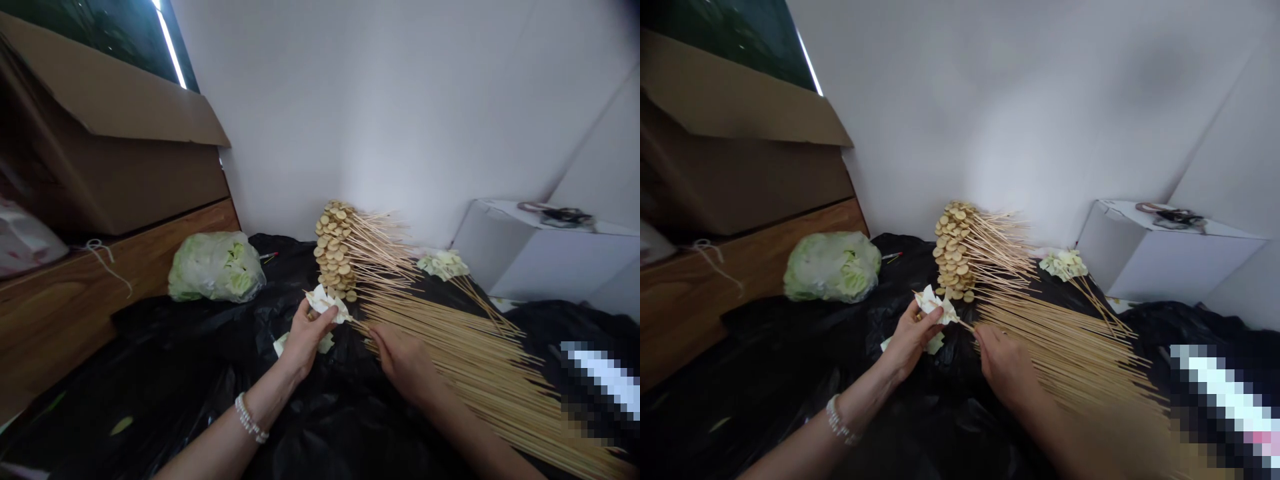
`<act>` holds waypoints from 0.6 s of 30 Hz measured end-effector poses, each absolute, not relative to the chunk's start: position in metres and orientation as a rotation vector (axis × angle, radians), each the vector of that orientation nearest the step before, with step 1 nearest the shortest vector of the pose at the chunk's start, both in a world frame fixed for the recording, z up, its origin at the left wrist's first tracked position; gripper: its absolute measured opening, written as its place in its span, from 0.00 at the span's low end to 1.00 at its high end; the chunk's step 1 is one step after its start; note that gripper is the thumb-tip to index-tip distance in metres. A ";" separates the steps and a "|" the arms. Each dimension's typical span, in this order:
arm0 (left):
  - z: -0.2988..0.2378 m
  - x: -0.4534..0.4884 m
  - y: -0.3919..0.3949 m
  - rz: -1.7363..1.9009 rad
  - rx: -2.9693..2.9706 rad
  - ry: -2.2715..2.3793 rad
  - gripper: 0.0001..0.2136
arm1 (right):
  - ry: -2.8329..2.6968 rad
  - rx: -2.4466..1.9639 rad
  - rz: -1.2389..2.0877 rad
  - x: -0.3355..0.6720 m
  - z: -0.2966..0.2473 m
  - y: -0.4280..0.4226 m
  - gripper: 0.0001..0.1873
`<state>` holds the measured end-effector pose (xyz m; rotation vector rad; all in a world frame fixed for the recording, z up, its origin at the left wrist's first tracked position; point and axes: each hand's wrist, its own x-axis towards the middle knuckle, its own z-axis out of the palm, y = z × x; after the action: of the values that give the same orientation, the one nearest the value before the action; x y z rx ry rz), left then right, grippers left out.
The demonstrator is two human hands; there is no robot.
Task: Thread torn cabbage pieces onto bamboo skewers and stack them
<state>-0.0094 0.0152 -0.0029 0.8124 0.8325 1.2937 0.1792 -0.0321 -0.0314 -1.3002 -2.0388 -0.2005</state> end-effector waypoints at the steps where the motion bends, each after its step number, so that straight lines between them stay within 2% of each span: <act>1: -0.005 -0.009 0.015 1.275 0.816 0.839 0.29 | -2.017 -1.297 -0.221 0.181 -0.030 -0.031 0.14; 6: -0.009 -0.012 0.018 1.216 0.839 0.900 0.31 | -1.850 -1.369 -0.167 0.205 -0.017 -0.024 0.14; 11: -0.007 -0.012 0.018 1.125 0.861 0.918 0.27 | -1.705 -1.598 -0.075 0.256 0.001 -0.008 0.14; 18: -0.002 -0.014 0.018 1.111 0.846 0.949 0.24 | -1.386 -1.987 -0.117 0.359 0.012 0.029 0.15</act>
<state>-0.0140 0.0181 -0.0017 0.8463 0.9490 1.1114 0.3586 0.0292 0.0116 -1.9874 -1.3857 -0.1174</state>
